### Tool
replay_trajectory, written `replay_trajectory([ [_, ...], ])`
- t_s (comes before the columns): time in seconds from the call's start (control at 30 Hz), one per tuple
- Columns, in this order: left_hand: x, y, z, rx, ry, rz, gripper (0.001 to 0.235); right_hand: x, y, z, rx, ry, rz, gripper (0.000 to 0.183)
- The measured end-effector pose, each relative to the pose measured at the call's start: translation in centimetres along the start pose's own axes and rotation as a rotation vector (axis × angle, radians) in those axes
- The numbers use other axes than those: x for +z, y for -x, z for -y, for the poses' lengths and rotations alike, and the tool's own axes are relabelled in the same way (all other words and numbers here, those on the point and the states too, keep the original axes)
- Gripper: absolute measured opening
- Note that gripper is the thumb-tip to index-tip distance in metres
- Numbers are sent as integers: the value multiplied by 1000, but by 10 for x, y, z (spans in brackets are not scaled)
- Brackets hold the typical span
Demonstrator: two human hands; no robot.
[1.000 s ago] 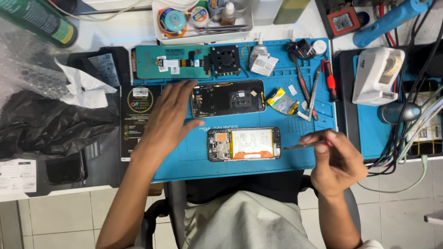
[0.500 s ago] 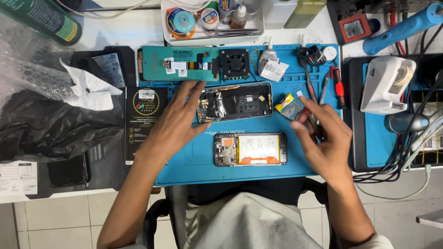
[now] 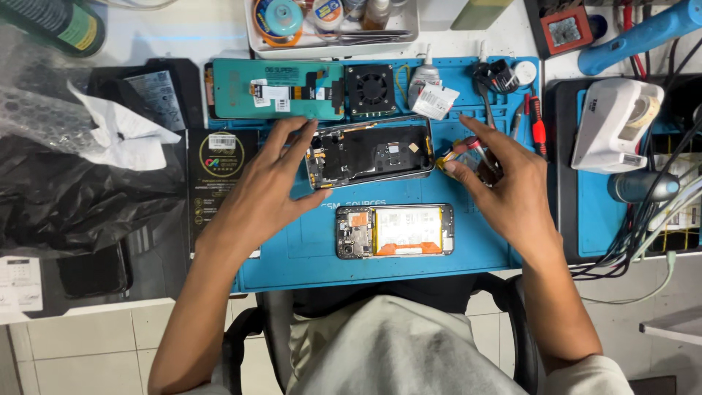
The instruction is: The person handles a disassembled smartphone, placing the back cover aside and using a screwdriver to remove and reposition screws on the internal chassis. The person then places the back cover back onto the phone frame.
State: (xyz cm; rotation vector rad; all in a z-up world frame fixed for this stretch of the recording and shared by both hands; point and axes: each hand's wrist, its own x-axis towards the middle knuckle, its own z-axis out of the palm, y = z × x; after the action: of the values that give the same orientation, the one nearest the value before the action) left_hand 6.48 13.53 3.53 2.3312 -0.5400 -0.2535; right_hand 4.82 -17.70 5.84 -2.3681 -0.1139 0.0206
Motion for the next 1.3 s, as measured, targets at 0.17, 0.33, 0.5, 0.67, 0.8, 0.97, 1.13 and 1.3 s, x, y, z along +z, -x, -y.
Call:
replay_trajectory([
  [0.17,-2,3,-1,-35,7,23,90,-7,7,-2,35,3,12,47],
  [0.33,-5,10,-2,22,14,-24,91,-10,16,-3,116,-65,13,46],
  [0.5,-2,16,-5,86,17,-75,93,-5,19,-9,207,-363,97,51],
  [0.67,8,22,-8,171,21,-124,90,0,22,-20,205,-454,126,50],
  [0.8,14,25,-11,197,42,-146,88,-2,24,-29,142,-565,116,37],
  [0.97,20,25,-18,113,302,-189,103,-2,33,-32,32,-545,26,24],
  [1.13,21,28,-26,137,435,-145,103,-5,40,-34,-370,-249,-78,14],
  [1.3,25,31,-29,162,515,-56,108,0,55,-36,-481,-311,-129,5],
])
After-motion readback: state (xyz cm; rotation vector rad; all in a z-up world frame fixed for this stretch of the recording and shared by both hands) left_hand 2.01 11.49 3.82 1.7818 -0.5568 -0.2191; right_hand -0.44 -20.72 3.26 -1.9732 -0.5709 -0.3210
